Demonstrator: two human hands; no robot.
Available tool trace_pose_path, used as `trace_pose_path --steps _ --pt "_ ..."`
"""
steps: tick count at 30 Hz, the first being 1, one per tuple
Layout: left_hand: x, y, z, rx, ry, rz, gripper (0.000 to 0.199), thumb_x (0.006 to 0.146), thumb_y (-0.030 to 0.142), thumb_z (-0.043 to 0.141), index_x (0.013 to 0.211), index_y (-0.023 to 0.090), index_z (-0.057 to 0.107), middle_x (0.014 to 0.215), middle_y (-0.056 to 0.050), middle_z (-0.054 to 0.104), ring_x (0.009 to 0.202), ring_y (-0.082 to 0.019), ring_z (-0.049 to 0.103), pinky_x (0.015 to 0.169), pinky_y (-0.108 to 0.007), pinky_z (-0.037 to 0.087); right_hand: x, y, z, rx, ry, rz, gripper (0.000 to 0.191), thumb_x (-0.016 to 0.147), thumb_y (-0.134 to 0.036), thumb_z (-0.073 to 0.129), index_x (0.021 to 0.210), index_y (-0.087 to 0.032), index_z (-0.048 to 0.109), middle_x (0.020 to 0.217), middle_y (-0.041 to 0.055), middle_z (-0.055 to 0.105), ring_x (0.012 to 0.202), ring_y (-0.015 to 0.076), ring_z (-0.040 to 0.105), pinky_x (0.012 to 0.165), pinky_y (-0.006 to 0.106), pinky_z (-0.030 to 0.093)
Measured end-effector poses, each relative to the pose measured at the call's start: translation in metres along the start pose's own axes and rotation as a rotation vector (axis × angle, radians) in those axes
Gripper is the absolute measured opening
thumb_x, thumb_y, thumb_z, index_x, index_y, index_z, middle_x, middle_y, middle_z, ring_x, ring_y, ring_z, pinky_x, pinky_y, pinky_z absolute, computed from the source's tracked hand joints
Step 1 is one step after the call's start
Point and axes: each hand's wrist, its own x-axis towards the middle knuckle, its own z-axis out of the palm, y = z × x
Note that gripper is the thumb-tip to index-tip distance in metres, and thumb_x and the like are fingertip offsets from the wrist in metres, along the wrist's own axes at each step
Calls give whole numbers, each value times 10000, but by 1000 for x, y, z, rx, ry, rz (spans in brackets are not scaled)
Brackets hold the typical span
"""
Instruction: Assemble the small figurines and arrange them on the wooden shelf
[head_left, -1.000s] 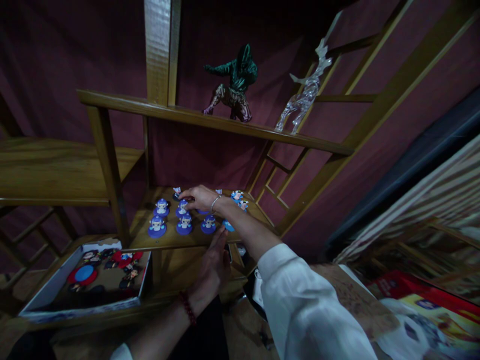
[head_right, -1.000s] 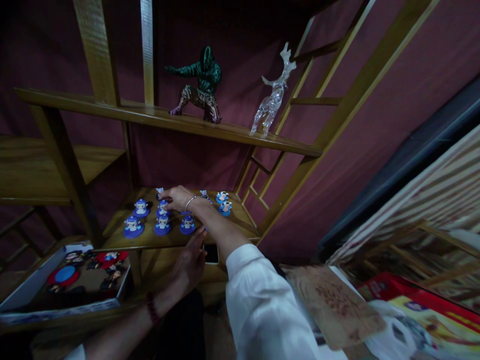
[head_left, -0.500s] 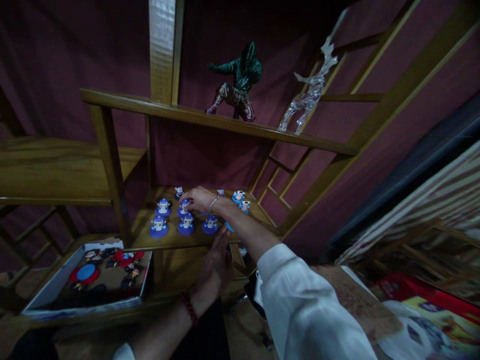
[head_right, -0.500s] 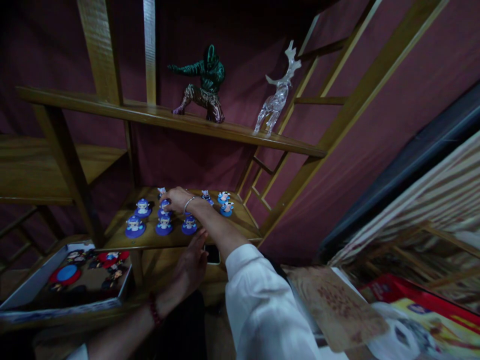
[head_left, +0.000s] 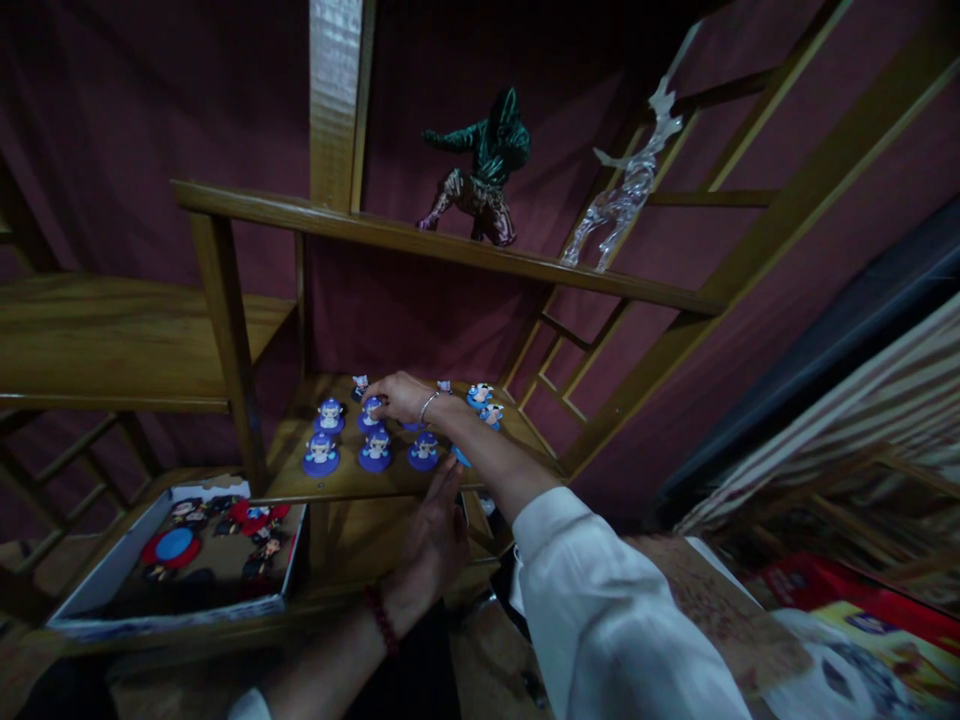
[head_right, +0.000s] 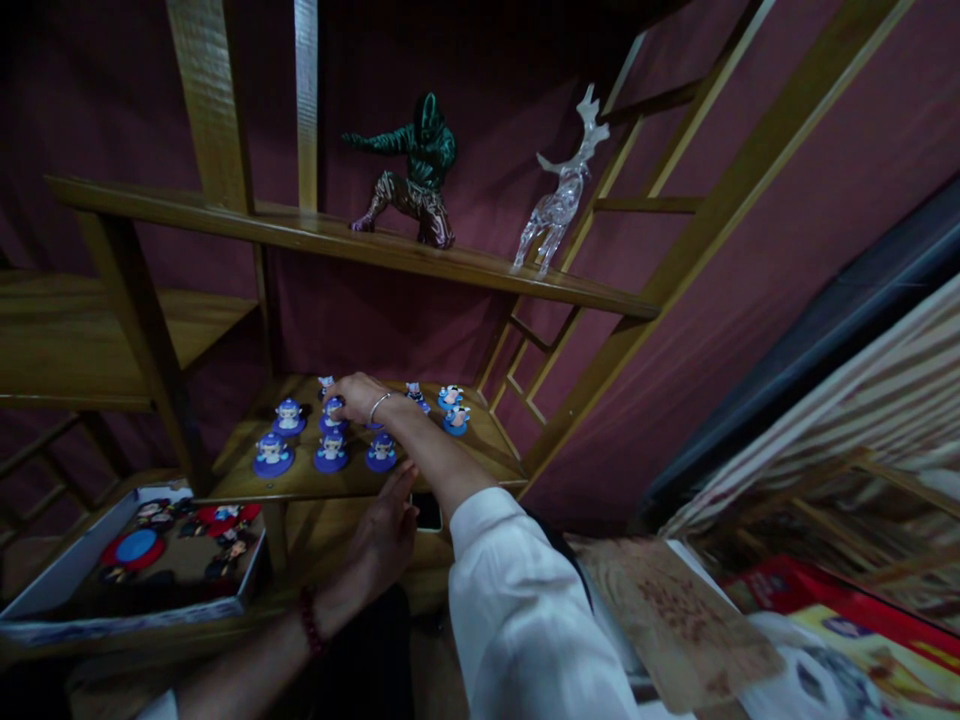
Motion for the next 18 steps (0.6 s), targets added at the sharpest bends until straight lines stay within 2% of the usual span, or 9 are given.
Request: trace_pose_path --steps 6,12,18 --pt "0 9 -5 -12 -10 -18 563 738 27 367 1277 181 413 1360 -82 396 1267 -233 328 1042 -451 306 2 2 0 22 13 21 311 704 -230 634 1014 -206 646 836 0 658 721 106 568 598 172 356" --pt "-1 4 -3 -53 3 -8 603 709 19 392 1289 183 398 1382 -77 364 1272 -218 319 1046 -422 307 2 0 -2 16 -9 18 306 710 -224 617 1014 -199 643 849 8 661 724 105 565 598 171 353" --pt "-1 3 -1 0 -5 18 611 709 14 376 1305 153 371 1394 -93 340 1280 -228 303 1043 -446 304 2 2 1 -8 5 10 321 708 -230 611 1028 -214 637 870 14 668 761 122 581 628 182 368"
